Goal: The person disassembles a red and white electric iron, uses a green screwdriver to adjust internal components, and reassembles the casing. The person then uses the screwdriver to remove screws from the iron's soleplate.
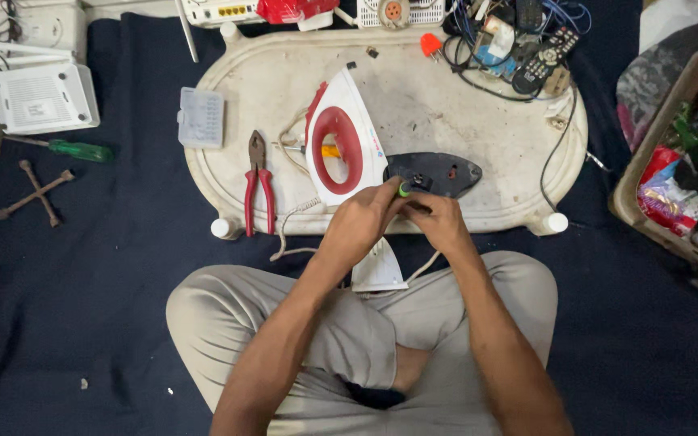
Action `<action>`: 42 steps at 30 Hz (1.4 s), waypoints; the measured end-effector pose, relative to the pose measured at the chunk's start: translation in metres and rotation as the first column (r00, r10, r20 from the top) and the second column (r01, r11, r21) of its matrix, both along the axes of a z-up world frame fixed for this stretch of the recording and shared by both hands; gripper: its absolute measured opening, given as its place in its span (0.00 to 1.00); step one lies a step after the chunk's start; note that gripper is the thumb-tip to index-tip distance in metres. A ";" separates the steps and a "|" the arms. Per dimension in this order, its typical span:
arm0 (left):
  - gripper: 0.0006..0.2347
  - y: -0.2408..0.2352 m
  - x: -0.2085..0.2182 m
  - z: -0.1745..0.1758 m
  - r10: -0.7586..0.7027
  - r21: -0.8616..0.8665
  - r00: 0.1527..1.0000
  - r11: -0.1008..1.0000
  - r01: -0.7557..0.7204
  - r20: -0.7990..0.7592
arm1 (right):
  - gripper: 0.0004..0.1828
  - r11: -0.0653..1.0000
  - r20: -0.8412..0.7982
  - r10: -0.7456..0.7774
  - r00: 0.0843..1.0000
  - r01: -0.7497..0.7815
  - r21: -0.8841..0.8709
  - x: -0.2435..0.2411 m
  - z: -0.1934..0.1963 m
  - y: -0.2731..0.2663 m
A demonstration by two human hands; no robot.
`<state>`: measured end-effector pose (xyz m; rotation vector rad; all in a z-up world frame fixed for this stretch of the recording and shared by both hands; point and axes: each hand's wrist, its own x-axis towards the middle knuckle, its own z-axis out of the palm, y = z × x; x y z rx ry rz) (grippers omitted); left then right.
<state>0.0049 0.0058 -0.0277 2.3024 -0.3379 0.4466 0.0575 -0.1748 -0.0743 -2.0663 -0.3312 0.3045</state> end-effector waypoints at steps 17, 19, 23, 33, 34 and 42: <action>0.16 -0.011 -0.001 0.020 -0.016 -0.010 0.999 1.000 0.017 0.040 | 0.10 0.998 0.094 -0.062 0.994 0.064 -0.020 -0.004 0.018 0.004; 0.16 -0.012 -0.004 0.017 0.040 -0.114 0.998 0.992 -0.046 -0.046 | 0.11 0.998 0.103 -0.062 0.993 0.059 0.024 -0.003 0.015 0.002; 0.12 -0.011 -0.022 -0.008 0.220 -0.293 0.876 0.884 -0.365 -0.428 | 0.13 0.995 0.044 -0.083 0.996 0.080 0.065 0.000 0.006 0.001; 0.13 -0.024 -0.014 -0.083 -0.179 -0.760 0.742 0.239 -0.604 -0.646 | 0.13 0.993 -0.074 -0.082 0.994 0.088 0.079 -0.002 0.002 -0.001; 0.13 -0.023 -0.012 -0.083 -0.193 -0.762 0.739 0.229 -0.606 -0.646 | 0.13 0.994 -0.046 -0.071 0.996 0.075 0.077 -0.002 0.002 -0.001; 0.10 -0.021 -0.013 -0.078 -0.206 -0.776 0.748 0.157 -0.611 -0.631 | 0.12 0.995 0.098 -0.074 0.992 0.068 0.071 -0.005 0.001 0.005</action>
